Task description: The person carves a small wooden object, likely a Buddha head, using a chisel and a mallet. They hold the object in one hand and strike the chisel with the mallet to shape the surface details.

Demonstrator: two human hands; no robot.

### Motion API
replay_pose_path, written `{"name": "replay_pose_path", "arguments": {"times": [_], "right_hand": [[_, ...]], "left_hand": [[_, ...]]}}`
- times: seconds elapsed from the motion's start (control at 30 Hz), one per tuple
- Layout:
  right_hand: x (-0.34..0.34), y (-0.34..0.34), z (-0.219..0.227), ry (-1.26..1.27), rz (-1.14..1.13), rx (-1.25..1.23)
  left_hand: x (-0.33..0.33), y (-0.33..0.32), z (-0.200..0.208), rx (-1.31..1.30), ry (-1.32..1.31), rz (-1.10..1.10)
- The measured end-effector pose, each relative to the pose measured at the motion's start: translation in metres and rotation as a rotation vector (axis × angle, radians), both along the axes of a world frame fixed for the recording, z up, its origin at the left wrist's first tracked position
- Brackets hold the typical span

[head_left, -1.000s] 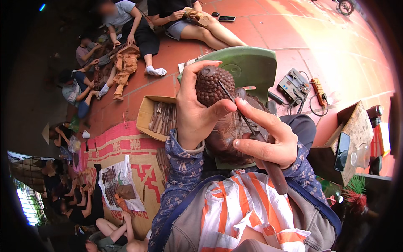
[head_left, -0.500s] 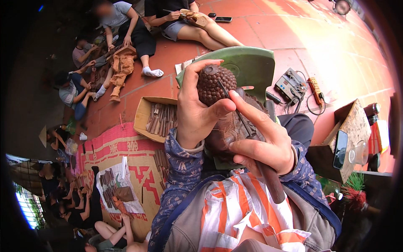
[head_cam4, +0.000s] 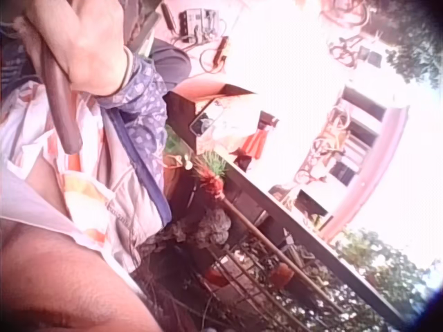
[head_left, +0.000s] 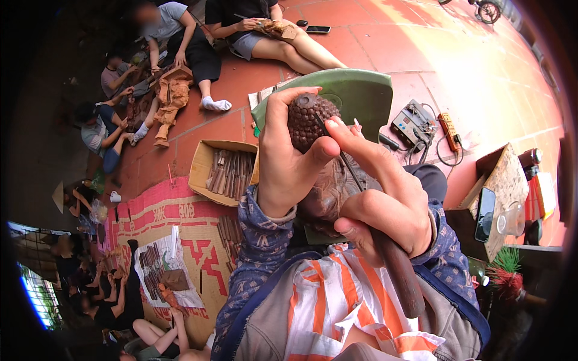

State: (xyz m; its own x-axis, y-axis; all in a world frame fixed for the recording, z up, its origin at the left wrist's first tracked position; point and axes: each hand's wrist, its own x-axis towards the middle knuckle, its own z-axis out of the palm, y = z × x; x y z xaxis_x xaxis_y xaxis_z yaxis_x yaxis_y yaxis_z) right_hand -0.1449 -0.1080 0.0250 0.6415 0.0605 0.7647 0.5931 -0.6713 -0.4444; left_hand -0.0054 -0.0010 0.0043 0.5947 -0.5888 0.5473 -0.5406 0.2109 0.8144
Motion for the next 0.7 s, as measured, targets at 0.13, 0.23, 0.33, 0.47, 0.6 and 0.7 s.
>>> {"name": "replay_pose_path", "arguments": {"times": [0.13,0.23,0.33,0.47,0.6,0.7], "right_hand": [[0.0,-0.002,0.0,0.034,0.051,0.131],[-0.001,-0.011,-0.004,0.028,0.115,0.157],[0.001,-0.013,-0.013,-0.04,0.233,0.159],[0.001,-0.021,-0.02,0.014,0.324,0.114],[0.01,-0.027,-0.038,-0.056,0.334,0.133],[0.019,-0.023,-0.046,-0.111,0.332,0.202]], "left_hand": [[-0.004,0.001,0.006,0.018,0.077,-0.02],[-0.005,0.002,0.01,-0.007,0.178,-0.104],[-0.001,0.001,0.008,-0.029,0.13,-0.112],[0.004,0.001,0.003,-0.015,0.023,-0.068],[0.0,-0.001,0.002,-0.03,0.135,-0.079],[-0.002,-0.001,0.004,-0.027,0.152,-0.046]]}}
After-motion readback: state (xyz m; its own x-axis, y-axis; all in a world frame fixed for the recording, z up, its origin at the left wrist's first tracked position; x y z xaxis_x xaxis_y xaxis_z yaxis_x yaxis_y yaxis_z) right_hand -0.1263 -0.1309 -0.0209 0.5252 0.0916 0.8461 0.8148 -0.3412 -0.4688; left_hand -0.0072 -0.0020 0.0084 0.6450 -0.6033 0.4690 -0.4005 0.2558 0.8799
